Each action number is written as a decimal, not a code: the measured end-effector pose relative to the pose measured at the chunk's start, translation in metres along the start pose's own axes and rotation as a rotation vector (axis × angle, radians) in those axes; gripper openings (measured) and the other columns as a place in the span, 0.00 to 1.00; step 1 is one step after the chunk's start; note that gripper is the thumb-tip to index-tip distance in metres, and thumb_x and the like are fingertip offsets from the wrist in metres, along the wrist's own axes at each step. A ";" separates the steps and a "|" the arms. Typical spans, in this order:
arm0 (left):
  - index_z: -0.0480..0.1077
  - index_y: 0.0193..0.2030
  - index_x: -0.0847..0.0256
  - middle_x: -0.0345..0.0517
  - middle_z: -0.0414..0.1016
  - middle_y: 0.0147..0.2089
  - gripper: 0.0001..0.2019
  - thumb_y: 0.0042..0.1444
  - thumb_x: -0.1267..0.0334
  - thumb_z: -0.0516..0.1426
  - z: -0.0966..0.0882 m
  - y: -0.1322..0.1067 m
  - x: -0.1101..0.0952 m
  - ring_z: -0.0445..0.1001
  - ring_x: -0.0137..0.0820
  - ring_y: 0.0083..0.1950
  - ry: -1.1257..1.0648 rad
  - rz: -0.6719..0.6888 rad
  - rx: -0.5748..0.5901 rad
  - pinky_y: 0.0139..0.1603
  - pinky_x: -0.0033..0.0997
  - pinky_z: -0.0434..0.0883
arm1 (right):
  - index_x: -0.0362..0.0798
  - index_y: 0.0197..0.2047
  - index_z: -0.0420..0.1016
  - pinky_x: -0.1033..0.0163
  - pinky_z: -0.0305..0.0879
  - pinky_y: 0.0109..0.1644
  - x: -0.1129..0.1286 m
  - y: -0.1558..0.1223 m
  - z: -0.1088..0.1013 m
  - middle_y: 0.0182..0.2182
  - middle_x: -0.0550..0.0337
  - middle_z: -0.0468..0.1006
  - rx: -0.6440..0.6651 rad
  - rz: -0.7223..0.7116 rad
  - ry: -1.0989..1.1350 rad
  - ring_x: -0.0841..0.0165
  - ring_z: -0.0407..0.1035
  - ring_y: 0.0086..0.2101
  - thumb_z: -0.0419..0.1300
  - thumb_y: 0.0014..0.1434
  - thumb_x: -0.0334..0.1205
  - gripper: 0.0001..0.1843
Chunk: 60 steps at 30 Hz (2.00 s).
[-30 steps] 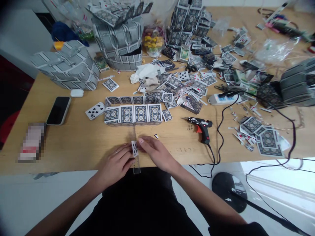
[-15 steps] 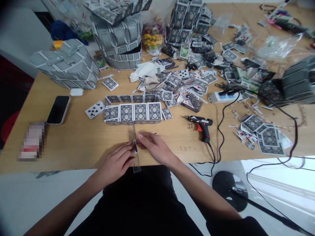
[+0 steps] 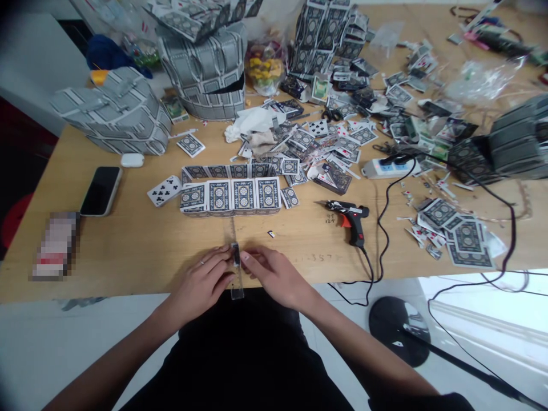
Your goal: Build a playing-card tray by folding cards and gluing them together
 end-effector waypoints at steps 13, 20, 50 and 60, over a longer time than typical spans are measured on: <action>0.73 0.56 0.58 0.53 0.79 0.64 0.09 0.71 0.67 0.59 0.006 -0.004 0.005 0.74 0.44 0.71 -0.177 -0.071 -0.045 0.72 0.54 0.75 | 0.56 0.74 0.62 0.48 0.80 0.56 -0.005 0.011 -0.002 0.56 0.51 0.81 0.019 -0.283 -0.137 0.59 0.81 0.48 0.73 0.62 0.40 0.41; 0.69 0.69 0.52 0.51 0.73 0.70 0.22 0.71 0.67 0.59 0.008 -0.010 0.007 0.74 0.43 0.70 -0.241 -0.148 -0.027 0.72 0.51 0.75 | 0.53 0.63 0.70 0.49 0.78 0.57 -0.005 0.003 -0.022 0.51 0.52 0.84 0.025 -0.244 -0.092 0.58 0.81 0.50 0.75 0.59 0.41 0.31; 0.80 0.45 0.59 0.43 0.81 0.38 0.12 0.70 0.53 0.61 -0.021 0.009 0.000 0.76 0.31 0.38 -0.836 -0.482 0.035 0.37 0.26 0.70 | 0.49 0.48 0.84 0.60 0.70 0.38 0.006 -0.007 0.017 0.31 0.61 0.79 -0.069 -0.253 0.074 0.68 0.72 0.32 0.72 0.64 0.50 0.15; 0.80 0.46 0.60 0.44 0.83 0.38 0.11 0.68 0.55 0.63 -0.014 0.004 0.007 0.80 0.32 0.38 -0.893 -0.510 -0.059 0.41 0.29 0.75 | 0.51 0.46 0.84 0.59 0.70 0.40 0.007 -0.002 0.016 0.34 0.59 0.83 -0.104 -0.242 0.054 0.66 0.75 0.35 0.71 0.63 0.48 0.12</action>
Point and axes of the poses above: each hand's wrist, its own y-axis towards the middle knuckle, its own z-axis out of the palm, x = y × z, the point moved 3 cm from there along y, towards the middle knuckle
